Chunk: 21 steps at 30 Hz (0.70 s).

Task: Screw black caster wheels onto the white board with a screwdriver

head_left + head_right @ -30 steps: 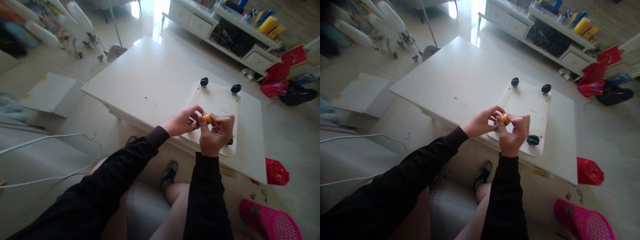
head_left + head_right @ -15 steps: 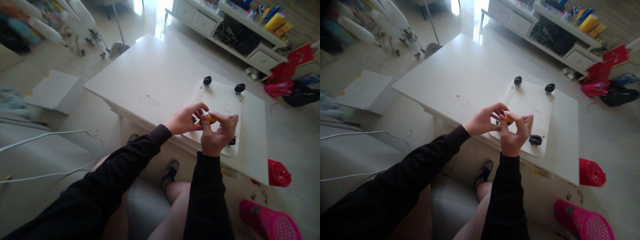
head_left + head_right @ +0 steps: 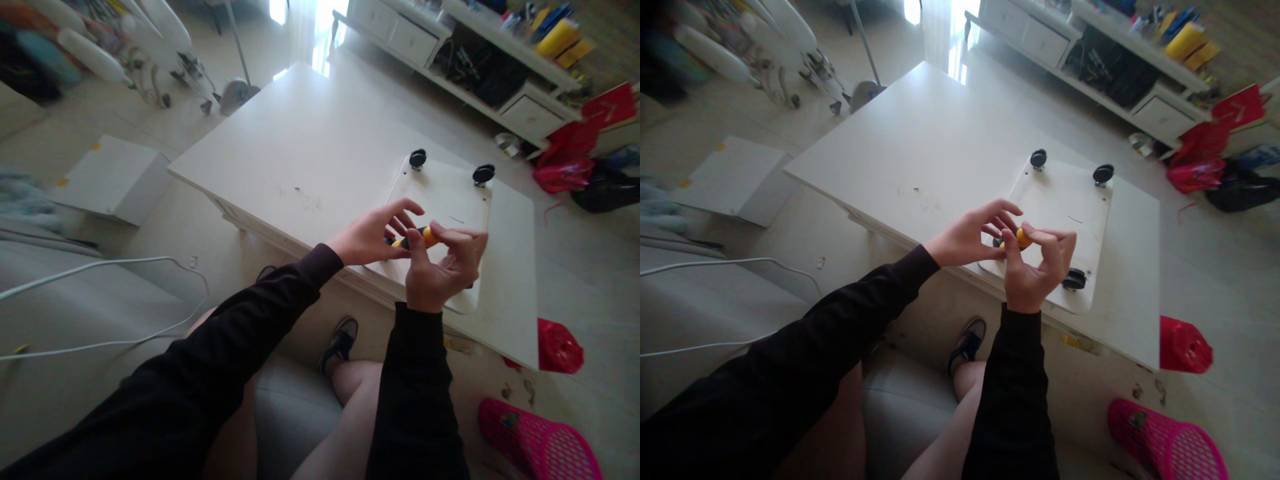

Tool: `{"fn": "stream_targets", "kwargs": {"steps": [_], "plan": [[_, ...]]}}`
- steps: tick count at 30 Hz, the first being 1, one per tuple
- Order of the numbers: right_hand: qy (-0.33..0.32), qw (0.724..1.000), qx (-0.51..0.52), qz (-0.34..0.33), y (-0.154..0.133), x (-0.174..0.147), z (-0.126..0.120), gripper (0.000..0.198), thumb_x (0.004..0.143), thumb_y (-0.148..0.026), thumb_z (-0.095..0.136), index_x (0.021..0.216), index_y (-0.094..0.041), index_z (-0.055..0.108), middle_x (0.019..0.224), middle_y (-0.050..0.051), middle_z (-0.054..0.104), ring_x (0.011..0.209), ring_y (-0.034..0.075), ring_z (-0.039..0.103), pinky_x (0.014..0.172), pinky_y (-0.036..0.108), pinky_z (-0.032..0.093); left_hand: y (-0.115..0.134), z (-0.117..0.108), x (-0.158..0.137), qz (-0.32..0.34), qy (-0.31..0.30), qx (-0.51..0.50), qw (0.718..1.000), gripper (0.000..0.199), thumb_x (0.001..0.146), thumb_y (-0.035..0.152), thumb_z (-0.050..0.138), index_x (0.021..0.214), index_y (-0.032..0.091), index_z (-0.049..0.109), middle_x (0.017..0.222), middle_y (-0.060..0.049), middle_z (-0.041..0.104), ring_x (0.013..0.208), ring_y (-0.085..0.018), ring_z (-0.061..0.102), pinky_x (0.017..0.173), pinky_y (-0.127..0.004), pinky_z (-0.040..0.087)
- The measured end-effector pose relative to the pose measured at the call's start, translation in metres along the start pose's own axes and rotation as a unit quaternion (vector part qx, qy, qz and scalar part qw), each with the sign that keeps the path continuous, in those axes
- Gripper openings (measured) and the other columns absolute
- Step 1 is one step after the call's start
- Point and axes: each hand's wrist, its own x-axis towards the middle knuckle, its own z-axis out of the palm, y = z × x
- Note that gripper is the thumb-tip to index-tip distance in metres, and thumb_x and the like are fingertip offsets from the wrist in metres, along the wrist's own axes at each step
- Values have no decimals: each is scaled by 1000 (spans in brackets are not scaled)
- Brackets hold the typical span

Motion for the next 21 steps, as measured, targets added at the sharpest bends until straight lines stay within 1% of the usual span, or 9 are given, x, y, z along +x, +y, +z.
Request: {"fn": "stream_targets", "kwargs": {"steps": [3, 5, 7, 10, 12, 15, 16, 18, 21], "plan": [[-41, 998, 44, 21, 1, -3, 2, 13, 97, -32, 71, 108, -24, 72, 109, 5, 73, 107, 23, 74, 93, 47, 61, -1, 5, 0, -8, 9, 12, 1000, 44, 89, 17, 80, 127, 20, 58, 108, -6, 75, 102, -19, 75, 87, -31, 61], [-67, 994, 76, 49, 1, -6, 3, 14, 99, -31, 67, 112, -24, 68, 114, 6, 73, 110, 24, 76, 92, 47, 63, -1, 5, 0, -16, 11, 19, 1000, 40, 90, 16, 79, 125, 19, 58, 105, -6, 76, 101, -18, 75, 88, -32, 61], [-71, 991, 85, 75, 1, -7, 4, 16, 95, -32, 74, 107, -24, 66, 108, 3, 71, 104, 22, 78, 85, 42, 66, 0, 2, 0, -20, 3, 37, 999, 38, 89, 13, 79, 121, 18, 60, 106, -7, 77, 100, -18, 75, 88, -32, 61], [-55, 992, 56, 97, 1, -8, 4, 28, 86, -36, 85, 100, -24, 65, 102, 0, 64, 93, 19, 75, 72, 34, 65, 3, -6, -2, -43, -20, 102, 994, 33, 85, 4, 74, 114, 16, 65, 107, -8, 78, 98, -17, 75, 86, -30, 60], [-54, 993, 45, 97, 0, -8, 4, 28, 87, -37, 84, 101, -24, 65, 103, 0, 62, 89, 17, 73, 69, 33, 65, 5, -10, -3, -99, -31, 182, 978, 26, 83, -3, 65, 102, 14, 69, 102, -7, 78, 93, -16, 74, 85, -30, 59], [-71, 990, 85, 83, 0, -7, 1, 18, 93, -32, 72, 108, -24, 65, 107, 1, 62, 90, 17, 74, 73, 35, 66, 4, -10, -6, -218, -56, 297, 928, 26, 84, -5, 56, 88, 14, 72, 96, -9, 79, 91, -19, 74, 89, -33, 59], [-75, 989, 102, 79, 0, -7, 0, 18, 94, -30, 70, 110, -25, 65, 109, 2, 62, 91, 17, 74, 75, 36, 67, 2, -9, -7, -247, -69, 316, 913, 27, 84, -5, 55, 88, 14, 73, 98, -10, 80, 93, -20, 74, 90, -34, 58], [-77, 987, 121, 76, 0, -7, -3, 19, 93, -27, 68, 111, -25, 66, 110, 3, 63, 93, 18, 75, 79, 39, 68, -4, -4, -9, -278, -88, 324, 900, 30, 85, -4, 54, 97, 14, 74, 107, -11, 80, 99, -22, 75, 92, -33, 58], [-73, 986, 123, 82, -1, -6, -5, 19, 91, -27, 71, 110, -24, 68, 110, 3, 66, 95, 19, 75, 81, 42, 70, -12, 3, -11, -281, -82, 304, 906, 37, 87, -5, 50, 111, 15, 69, 119, -13, 79, 109, -23, 74, 95, -34, 57]]}}
